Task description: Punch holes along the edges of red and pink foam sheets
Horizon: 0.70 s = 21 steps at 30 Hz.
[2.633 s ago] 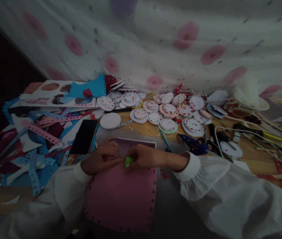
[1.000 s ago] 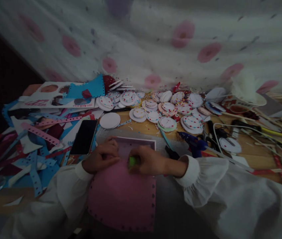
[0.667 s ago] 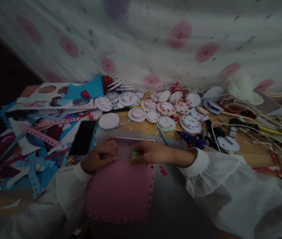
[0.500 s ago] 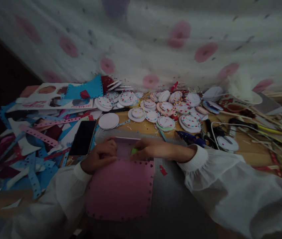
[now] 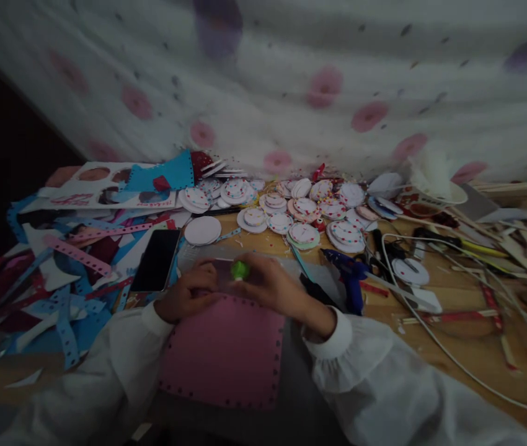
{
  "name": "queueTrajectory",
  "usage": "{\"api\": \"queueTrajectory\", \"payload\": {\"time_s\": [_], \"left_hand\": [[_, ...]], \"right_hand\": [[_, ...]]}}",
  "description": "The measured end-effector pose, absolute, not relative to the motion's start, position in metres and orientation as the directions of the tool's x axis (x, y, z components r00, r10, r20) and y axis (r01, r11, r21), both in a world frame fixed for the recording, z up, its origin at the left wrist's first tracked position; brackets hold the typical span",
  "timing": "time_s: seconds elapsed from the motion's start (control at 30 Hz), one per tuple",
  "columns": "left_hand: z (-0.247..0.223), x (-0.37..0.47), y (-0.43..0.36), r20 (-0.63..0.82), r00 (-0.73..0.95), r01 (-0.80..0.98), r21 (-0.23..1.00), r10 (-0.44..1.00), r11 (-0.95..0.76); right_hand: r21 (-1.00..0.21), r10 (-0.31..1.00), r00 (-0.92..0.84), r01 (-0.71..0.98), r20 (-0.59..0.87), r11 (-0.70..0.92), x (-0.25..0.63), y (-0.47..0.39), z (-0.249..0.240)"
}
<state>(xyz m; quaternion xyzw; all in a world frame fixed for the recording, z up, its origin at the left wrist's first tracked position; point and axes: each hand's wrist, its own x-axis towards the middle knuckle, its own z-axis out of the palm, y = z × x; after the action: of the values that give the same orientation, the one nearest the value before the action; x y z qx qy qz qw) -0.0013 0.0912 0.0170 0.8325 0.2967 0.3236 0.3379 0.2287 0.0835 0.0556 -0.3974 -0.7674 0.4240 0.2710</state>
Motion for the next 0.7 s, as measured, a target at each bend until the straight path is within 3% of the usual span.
{"api": "queueTrajectory", "payload": {"time_s": [0.2,0.37,0.7], "left_hand": [[0.012,-0.001,0.093,0.363,0.621,0.301,0.708,0.694,-0.639],[0.011,-0.002,0.097,0.374,0.62,0.31,0.692,0.69,-0.652],[0.015,0.005,0.13,0.378,0.457,0.405,0.718,0.805,-0.567]], "right_hand": [[-0.826,0.87,-0.449,0.399,0.204,0.399,0.238,0.069,0.052],[-0.831,0.921,-0.222,0.4,0.321,0.386,0.256,0.057,0.054],[-0.919,0.96,-0.036,0.283,0.277,0.276,0.27,0.024,0.047]]}}
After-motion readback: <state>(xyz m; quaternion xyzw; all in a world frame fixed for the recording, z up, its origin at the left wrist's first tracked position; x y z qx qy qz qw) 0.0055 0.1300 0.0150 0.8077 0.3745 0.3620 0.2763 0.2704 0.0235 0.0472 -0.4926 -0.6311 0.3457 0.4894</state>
